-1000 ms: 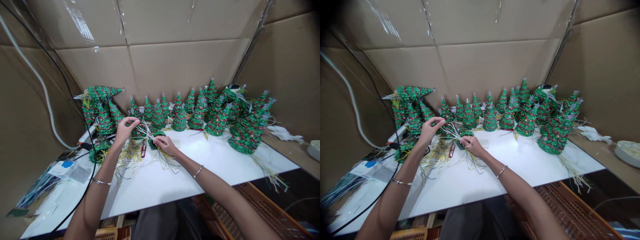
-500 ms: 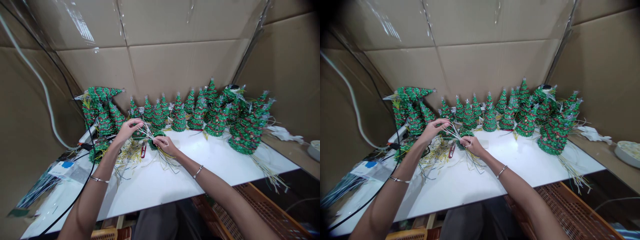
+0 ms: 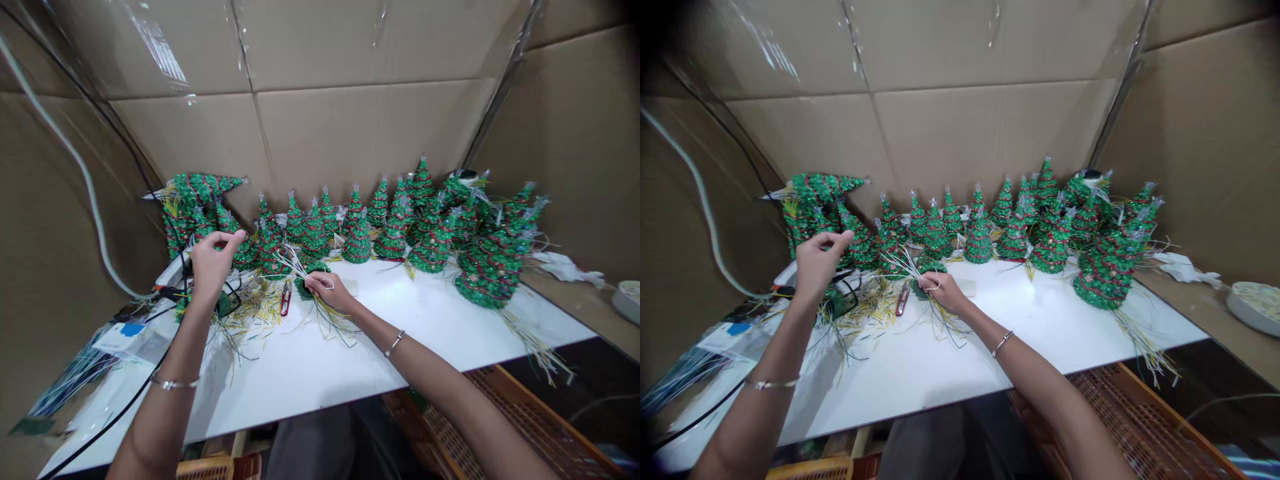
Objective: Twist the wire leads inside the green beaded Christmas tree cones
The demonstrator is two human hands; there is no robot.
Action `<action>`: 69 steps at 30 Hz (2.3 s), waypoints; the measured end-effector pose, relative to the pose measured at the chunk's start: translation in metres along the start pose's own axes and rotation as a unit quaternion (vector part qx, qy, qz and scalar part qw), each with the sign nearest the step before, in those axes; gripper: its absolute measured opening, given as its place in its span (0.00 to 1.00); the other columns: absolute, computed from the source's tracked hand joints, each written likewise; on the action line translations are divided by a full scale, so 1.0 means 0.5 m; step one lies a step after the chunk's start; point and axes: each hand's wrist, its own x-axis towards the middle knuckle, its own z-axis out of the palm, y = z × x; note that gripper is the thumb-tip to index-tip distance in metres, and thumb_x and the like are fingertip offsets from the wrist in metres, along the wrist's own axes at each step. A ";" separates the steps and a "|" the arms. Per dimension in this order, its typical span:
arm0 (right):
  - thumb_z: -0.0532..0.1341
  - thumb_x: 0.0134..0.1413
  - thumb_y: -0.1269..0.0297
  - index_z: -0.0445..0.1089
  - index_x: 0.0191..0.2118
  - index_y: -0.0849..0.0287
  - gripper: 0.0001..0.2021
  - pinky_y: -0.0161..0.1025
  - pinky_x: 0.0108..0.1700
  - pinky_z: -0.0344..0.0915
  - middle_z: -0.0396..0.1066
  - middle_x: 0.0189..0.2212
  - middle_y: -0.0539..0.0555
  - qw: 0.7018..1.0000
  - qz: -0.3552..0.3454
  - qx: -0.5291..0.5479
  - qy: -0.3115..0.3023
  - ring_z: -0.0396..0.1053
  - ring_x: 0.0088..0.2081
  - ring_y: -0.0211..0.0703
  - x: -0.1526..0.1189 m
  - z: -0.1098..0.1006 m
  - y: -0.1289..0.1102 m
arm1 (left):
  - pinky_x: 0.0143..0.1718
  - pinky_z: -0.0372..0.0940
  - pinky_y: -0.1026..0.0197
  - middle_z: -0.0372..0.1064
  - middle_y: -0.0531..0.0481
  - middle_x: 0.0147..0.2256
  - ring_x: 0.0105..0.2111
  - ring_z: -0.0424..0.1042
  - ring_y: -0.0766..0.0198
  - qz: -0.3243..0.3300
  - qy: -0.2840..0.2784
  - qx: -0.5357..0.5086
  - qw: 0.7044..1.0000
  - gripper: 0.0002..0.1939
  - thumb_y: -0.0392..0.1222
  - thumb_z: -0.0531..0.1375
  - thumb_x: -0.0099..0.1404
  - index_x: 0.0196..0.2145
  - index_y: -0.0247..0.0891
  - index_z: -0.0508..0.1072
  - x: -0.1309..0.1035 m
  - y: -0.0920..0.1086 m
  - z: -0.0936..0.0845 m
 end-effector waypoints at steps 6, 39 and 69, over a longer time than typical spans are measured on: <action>0.53 0.65 0.56 0.70 0.31 0.60 0.16 0.33 0.32 0.59 0.66 0.25 0.49 1.000 -0.012 -0.017 0.005 0.62 0.26 0.35 -0.001 0.011 0.004 | 0.32 0.61 0.64 0.73 0.51 0.30 0.26 0.68 0.67 0.232 -0.080 0.093 0.965 0.08 0.43 0.57 0.67 0.36 0.38 0.75 -0.194 0.108 0.011; 0.51 0.68 0.56 0.68 0.31 0.59 0.17 0.33 0.32 0.58 0.64 0.24 0.48 0.999 -0.027 -0.034 0.011 0.61 0.25 0.35 -0.003 0.015 -0.007 | 0.17 0.50 0.70 0.72 0.52 0.26 0.18 0.61 0.75 -0.194 0.012 -0.341 0.920 0.16 0.48 0.69 0.51 0.30 0.34 0.75 -0.142 0.028 0.126; 0.53 0.65 0.50 0.67 0.32 0.59 0.18 0.34 0.35 0.61 0.65 0.23 0.48 0.996 0.036 0.059 0.049 0.64 0.28 0.37 -0.015 0.028 -0.017 | 0.40 0.64 0.58 0.77 0.46 0.38 0.37 0.72 0.60 0.024 -0.120 -0.074 0.990 0.10 0.46 0.60 0.66 0.35 0.39 0.79 -0.230 0.031 0.160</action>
